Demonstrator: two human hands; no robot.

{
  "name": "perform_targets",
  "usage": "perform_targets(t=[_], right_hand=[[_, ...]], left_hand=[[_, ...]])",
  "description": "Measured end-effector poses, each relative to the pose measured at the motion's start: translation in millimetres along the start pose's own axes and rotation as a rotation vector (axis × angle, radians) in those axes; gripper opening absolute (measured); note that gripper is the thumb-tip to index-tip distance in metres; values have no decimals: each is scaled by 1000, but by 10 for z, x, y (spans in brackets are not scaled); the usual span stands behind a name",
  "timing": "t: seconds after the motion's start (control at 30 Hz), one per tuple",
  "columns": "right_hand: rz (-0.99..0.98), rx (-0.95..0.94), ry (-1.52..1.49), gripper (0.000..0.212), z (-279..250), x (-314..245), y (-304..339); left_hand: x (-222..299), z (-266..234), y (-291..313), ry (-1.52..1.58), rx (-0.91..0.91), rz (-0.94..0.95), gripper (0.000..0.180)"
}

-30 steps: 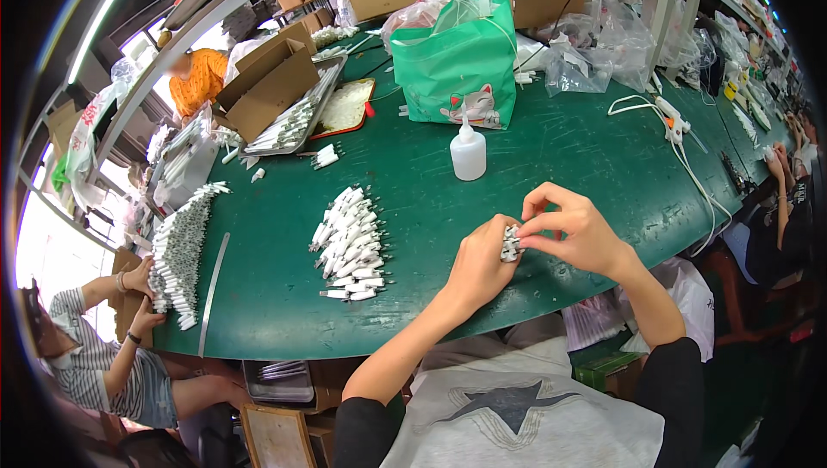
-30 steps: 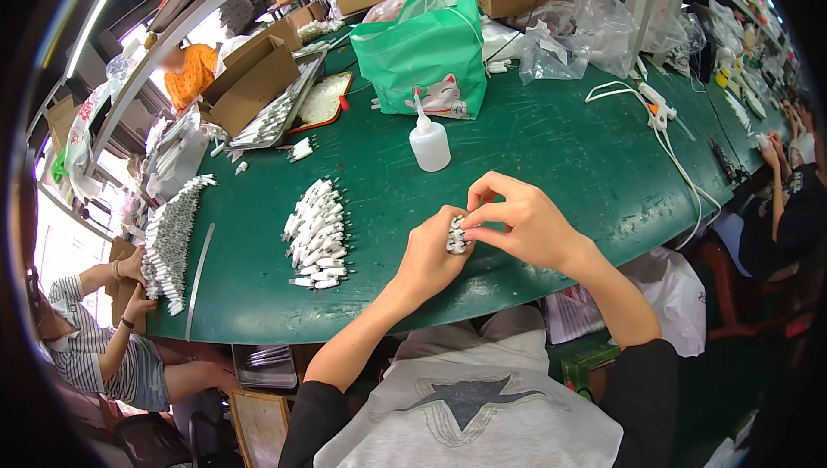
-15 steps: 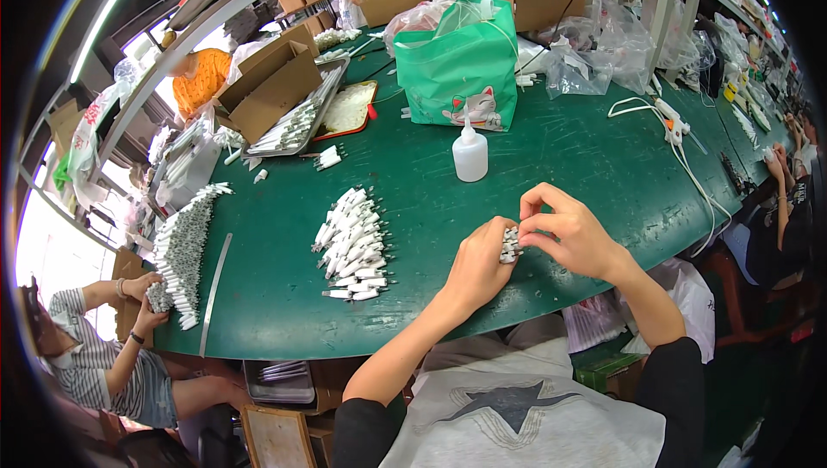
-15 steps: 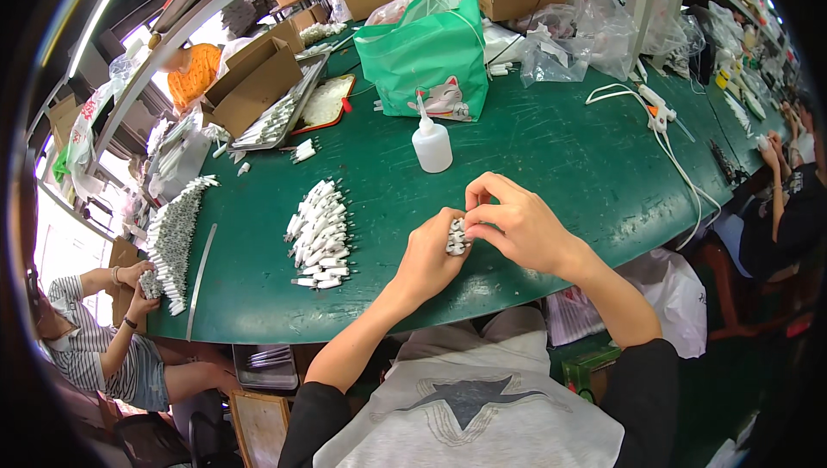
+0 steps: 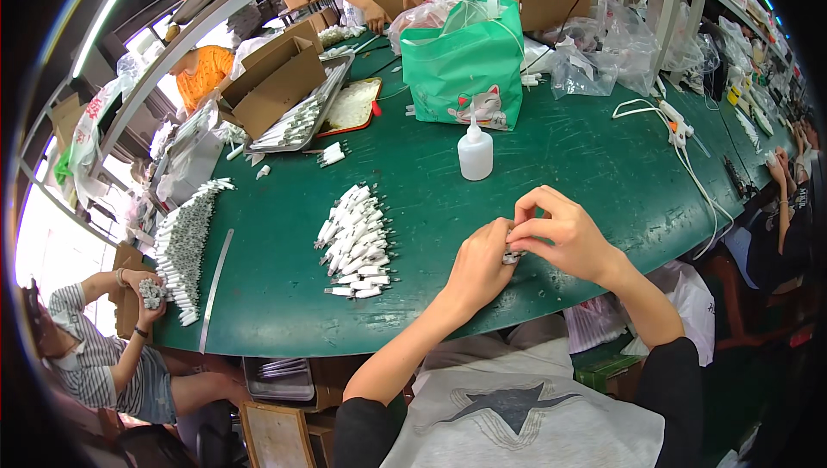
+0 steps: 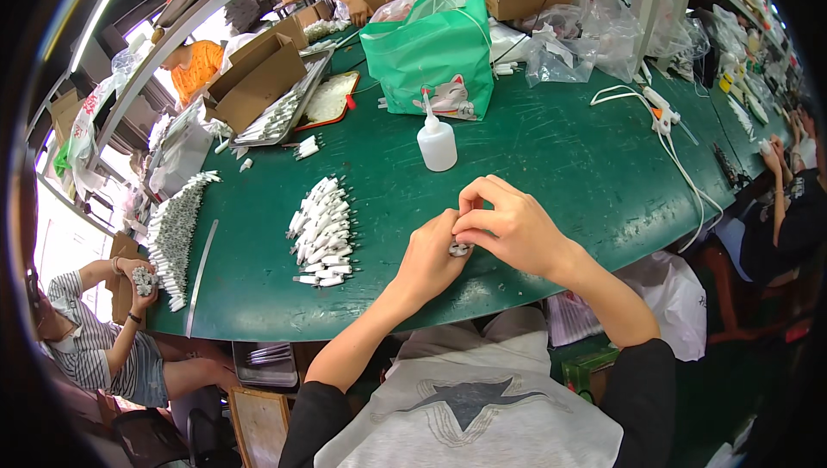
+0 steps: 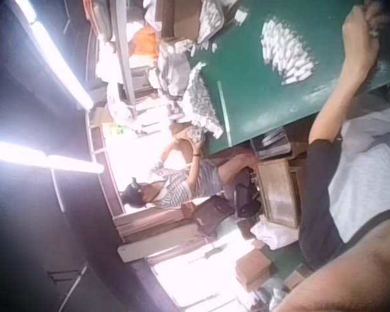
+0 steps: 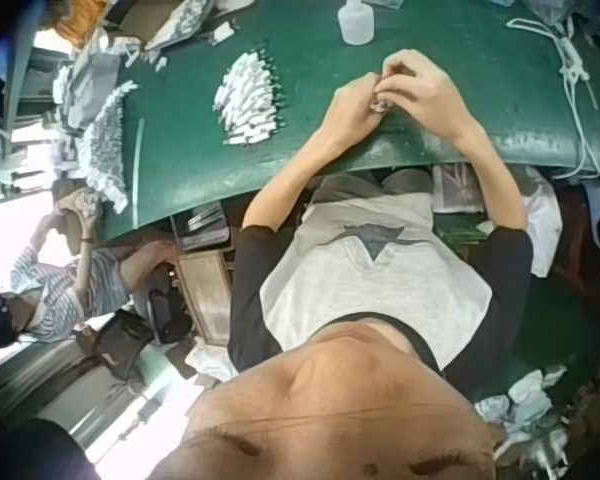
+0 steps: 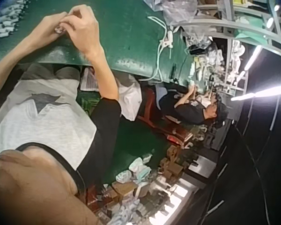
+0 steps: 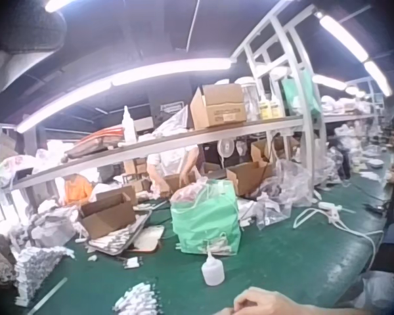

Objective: Assembling and gluing small white LED light components at a factory workstation.

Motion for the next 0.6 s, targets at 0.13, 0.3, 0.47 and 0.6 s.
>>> perform_targets(t=[0.13,0.3,0.47,0.6], right_hand=[[-19,15,50,10,7,-20,2],[-55,2,77,10,28,-33,11],[-54,25,41,11,53,37,12],[224,44,-246,15,74,401,-87]], left_hand=[[0,-16,-4,4,14,-3,31],[6,10,-4,-49,8,29,30],[-70,10,-13,3,-8,-12,27],[-385,-2,45,162,-13,-257,26]])
Point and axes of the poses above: each hand's wrist, its own y-axis away from the middle knuckle, its own z-axis out of the palm, x = y × z, the point moved 10 cm from there along -y, towards the middle knuckle, and after that the axes turned 10 degrees about x, right-handed, at the moved point
